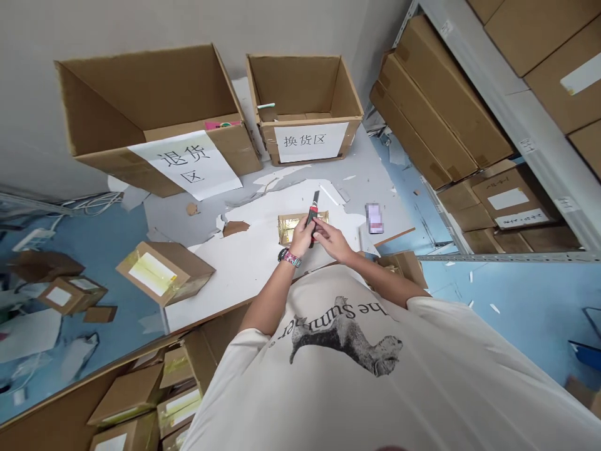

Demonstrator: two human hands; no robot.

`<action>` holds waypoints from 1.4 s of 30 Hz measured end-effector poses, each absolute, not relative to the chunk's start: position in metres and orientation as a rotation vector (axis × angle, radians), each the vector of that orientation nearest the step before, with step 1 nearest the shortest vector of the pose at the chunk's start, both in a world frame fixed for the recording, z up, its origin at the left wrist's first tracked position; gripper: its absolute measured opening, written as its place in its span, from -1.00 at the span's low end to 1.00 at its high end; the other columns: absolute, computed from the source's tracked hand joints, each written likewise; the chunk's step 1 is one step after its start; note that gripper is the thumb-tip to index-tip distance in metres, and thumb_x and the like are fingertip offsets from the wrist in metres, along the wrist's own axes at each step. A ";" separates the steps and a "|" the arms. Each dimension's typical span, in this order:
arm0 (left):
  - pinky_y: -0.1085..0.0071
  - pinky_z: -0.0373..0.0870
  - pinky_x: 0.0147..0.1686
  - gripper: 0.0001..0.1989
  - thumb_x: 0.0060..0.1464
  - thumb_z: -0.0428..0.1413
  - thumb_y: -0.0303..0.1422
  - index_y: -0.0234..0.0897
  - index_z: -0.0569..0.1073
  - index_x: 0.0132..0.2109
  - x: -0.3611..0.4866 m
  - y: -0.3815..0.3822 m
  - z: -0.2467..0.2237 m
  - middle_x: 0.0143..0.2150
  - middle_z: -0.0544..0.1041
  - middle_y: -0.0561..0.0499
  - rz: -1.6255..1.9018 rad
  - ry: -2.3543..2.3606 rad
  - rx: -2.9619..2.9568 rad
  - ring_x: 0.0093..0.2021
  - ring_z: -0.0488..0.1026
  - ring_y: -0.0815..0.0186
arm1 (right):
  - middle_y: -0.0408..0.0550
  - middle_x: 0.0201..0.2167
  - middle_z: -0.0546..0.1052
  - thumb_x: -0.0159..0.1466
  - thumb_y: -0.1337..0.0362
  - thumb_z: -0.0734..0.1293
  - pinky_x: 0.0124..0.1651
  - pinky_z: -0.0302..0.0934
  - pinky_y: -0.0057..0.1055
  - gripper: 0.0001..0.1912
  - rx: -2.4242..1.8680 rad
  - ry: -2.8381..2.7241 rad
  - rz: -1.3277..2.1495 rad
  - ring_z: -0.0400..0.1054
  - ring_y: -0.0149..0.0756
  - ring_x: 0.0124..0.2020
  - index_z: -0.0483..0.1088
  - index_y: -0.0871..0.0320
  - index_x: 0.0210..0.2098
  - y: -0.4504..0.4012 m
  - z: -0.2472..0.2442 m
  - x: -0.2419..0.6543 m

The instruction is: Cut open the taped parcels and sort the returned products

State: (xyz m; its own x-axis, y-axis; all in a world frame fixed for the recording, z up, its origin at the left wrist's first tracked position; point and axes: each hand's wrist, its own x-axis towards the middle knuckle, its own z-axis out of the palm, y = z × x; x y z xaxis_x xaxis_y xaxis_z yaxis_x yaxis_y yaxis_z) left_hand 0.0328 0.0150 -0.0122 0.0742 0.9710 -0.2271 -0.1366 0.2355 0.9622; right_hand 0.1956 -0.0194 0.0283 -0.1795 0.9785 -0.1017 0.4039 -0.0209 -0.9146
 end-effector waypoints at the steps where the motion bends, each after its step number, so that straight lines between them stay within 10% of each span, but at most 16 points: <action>1: 0.13 0.73 0.10 -0.61 0.45 0.31 -0.02 -0.22 0.63 0.16 0.029 0.013 -0.014 0.09 0.75 -0.18 1.109 1.207 0.830 0.09 0.74 0.03 | 0.10 0.29 0.66 0.59 0.00 0.32 0.33 0.53 -0.03 -0.37 -1.443 -1.715 1.152 0.59 -0.01 0.18 0.45 0.00 0.58 -0.019 0.031 0.191; 6: 0.40 0.62 -0.36 -0.67 0.53 0.19 -0.08 -0.14 0.44 0.23 -0.020 0.009 -0.028 0.02 0.71 -0.11 1.412 1.498 0.298 -0.27 0.70 0.28 | 0.19 0.30 0.63 0.62 0.21 0.29 0.49 0.34 0.03 -0.48 -1.610 -2.163 0.860 0.46 0.11 0.33 0.50 0.12 0.51 -0.010 0.028 0.186; 16: 0.53 0.46 -0.48 -0.77 0.43 0.27 -0.16 -0.19 0.49 0.03 -0.051 -0.023 -0.042 0.10 0.76 -0.21 1.177 1.551 0.347 -0.22 0.65 0.31 | 0.26 0.41 0.57 0.58 0.27 0.34 0.46 0.24 0.04 -0.48 -1.708 -2.599 0.724 0.30 0.18 0.40 0.48 0.22 0.49 0.000 0.017 0.181; 24: 0.43 0.55 -0.41 -0.61 0.32 0.41 -0.06 -0.19 0.52 0.04 -0.048 -0.040 -0.045 0.09 0.77 -0.23 1.018 1.426 0.459 -0.25 0.67 0.27 | 0.20 0.31 0.57 0.45 -0.13 0.56 0.30 0.37 0.03 -0.35 -1.881 -2.467 0.812 0.28 0.25 0.36 0.60 0.04 0.40 0.014 0.010 0.175; 36: 0.34 0.59 -0.25 -0.48 0.32 0.37 0.02 -0.23 0.57 0.21 -0.039 -0.052 -0.060 0.25 0.74 -0.26 1.021 1.370 0.632 -0.17 0.71 0.20 | 0.28 0.29 0.57 0.26 -0.01 0.67 0.35 0.26 0.14 -0.37 -1.888 -2.479 0.815 0.36 0.34 0.32 0.56 0.12 0.20 0.021 0.000 0.130; 42: 0.33 0.59 -0.23 -0.45 0.38 0.29 -0.03 -0.29 0.62 0.33 -0.065 -0.061 -0.069 -0.04 0.77 -0.16 0.899 1.472 0.744 -0.28 0.68 0.21 | 0.23 0.34 0.54 0.27 0.06 0.67 0.40 0.26 0.10 -0.39 -1.746 -2.471 0.768 0.41 0.29 0.31 0.56 0.08 0.24 0.014 -0.007 0.145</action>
